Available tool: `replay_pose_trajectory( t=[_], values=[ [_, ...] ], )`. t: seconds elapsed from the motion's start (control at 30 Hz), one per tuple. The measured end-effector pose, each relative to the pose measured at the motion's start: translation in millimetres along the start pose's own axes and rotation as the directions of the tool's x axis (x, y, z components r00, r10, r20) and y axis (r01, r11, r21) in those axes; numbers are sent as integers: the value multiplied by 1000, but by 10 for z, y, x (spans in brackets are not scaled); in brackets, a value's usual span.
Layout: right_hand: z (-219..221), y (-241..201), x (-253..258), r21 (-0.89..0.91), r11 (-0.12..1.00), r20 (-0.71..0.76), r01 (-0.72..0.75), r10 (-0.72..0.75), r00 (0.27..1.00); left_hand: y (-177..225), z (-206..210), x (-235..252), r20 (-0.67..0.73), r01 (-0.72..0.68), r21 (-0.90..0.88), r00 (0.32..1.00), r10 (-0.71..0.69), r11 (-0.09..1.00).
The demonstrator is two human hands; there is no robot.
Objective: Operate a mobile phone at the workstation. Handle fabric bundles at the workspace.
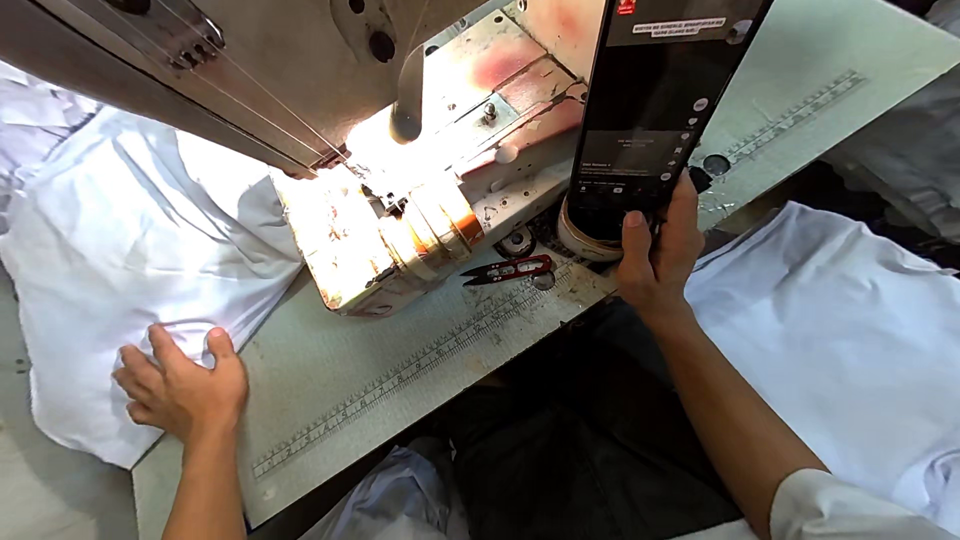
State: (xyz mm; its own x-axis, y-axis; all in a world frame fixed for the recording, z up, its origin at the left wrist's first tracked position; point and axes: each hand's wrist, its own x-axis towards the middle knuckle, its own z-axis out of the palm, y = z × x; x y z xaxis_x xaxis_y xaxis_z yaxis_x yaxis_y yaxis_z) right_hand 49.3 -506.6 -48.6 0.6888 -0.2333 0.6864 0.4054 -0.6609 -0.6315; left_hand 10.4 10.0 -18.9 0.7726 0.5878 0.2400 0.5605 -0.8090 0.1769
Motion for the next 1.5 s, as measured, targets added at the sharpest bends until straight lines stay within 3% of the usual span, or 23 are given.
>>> replay_pose_trajectory(
  t=[1.5],
  values=[
    [12,3,5,23,1000,-10,14,-14,1000,-1,5,6,1,14,20,1000,-14,1000]
  ],
)
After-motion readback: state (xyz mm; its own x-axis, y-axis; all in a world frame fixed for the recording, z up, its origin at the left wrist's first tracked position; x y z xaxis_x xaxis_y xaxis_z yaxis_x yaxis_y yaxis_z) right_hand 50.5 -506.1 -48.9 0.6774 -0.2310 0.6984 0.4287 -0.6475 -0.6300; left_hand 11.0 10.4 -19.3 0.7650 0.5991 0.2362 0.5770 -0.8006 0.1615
